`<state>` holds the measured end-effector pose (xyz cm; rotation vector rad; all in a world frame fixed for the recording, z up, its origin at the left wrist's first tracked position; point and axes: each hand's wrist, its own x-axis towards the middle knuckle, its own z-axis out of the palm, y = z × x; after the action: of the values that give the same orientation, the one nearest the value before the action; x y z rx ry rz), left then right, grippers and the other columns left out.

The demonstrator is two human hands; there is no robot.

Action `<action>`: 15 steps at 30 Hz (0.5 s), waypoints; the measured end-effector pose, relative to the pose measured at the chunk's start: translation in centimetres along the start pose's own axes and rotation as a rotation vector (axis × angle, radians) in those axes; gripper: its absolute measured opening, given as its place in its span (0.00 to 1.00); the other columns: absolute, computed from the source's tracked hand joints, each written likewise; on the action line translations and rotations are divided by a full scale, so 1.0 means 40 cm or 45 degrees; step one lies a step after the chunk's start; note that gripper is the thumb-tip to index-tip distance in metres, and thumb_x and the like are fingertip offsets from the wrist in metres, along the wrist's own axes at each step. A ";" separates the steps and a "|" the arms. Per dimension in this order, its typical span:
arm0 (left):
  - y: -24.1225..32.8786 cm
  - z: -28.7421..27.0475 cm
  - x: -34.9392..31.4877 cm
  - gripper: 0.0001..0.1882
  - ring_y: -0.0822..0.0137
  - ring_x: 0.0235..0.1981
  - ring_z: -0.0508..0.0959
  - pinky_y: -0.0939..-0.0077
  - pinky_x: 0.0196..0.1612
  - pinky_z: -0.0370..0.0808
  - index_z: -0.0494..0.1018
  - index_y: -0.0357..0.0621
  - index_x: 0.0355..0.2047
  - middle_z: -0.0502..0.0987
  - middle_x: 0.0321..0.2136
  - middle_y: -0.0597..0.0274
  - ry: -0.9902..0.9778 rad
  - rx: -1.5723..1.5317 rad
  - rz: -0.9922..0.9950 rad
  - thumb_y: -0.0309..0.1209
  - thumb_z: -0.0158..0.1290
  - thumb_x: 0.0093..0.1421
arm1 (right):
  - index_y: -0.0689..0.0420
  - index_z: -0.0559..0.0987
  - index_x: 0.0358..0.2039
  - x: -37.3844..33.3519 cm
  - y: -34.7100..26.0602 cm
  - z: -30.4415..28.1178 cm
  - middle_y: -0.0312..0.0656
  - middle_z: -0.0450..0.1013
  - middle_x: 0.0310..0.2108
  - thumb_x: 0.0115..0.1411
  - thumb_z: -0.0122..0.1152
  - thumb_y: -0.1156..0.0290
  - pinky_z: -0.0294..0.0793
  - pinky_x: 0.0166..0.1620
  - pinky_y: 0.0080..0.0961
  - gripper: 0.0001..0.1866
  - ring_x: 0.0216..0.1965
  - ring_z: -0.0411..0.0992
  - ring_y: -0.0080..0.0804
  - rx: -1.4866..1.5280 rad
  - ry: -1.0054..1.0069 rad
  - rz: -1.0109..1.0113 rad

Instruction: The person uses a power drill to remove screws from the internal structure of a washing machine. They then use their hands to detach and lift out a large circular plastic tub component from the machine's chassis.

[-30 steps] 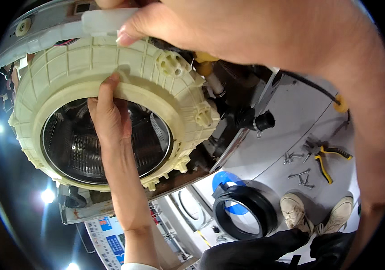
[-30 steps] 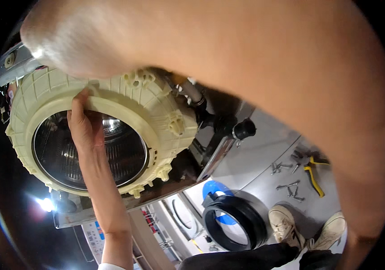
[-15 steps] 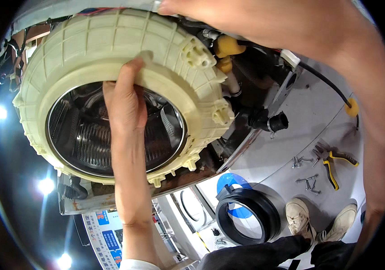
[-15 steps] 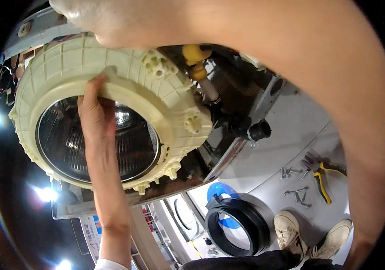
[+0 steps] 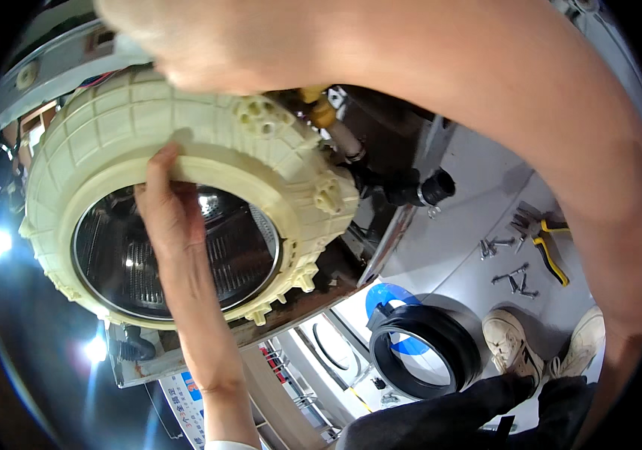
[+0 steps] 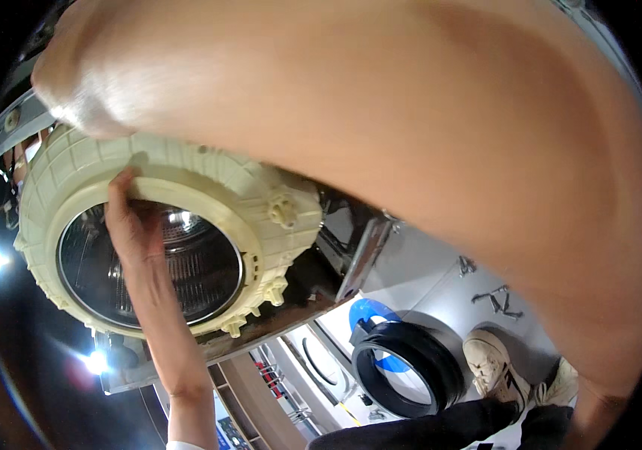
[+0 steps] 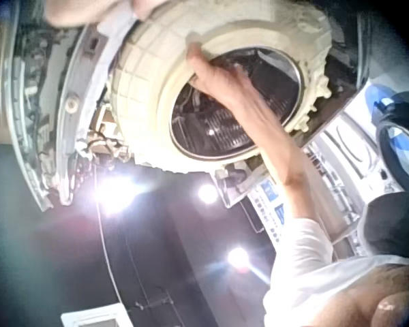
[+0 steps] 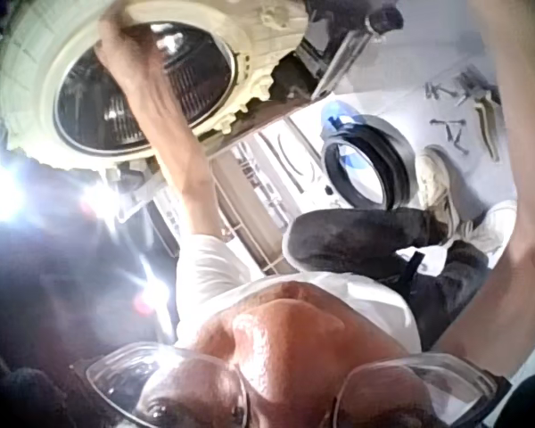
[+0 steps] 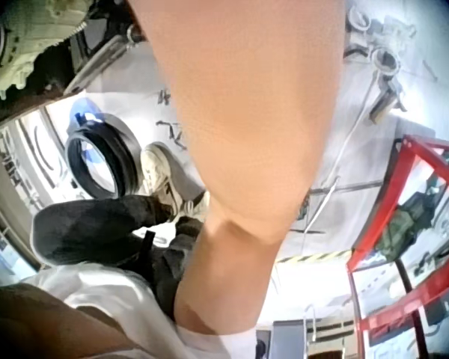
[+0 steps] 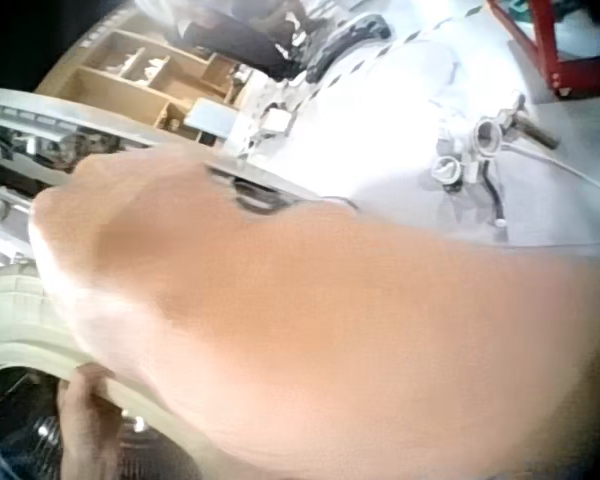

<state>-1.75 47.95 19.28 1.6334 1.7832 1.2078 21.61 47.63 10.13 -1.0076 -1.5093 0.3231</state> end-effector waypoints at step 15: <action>-0.001 -0.032 0.029 0.18 0.66 0.45 0.76 0.70 0.50 0.72 0.72 0.36 0.46 0.76 0.42 0.59 0.000 -0.076 -0.103 0.34 0.56 0.59 | 0.59 0.80 0.38 -0.042 -0.027 -0.011 0.48 0.76 0.38 0.53 0.61 0.73 0.77 0.41 0.29 0.10 0.36 0.76 0.41 0.077 -0.105 0.062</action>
<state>-3.03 48.66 20.19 1.5136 1.7784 1.2127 21.38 45.61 9.87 -0.9947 -1.5418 0.4474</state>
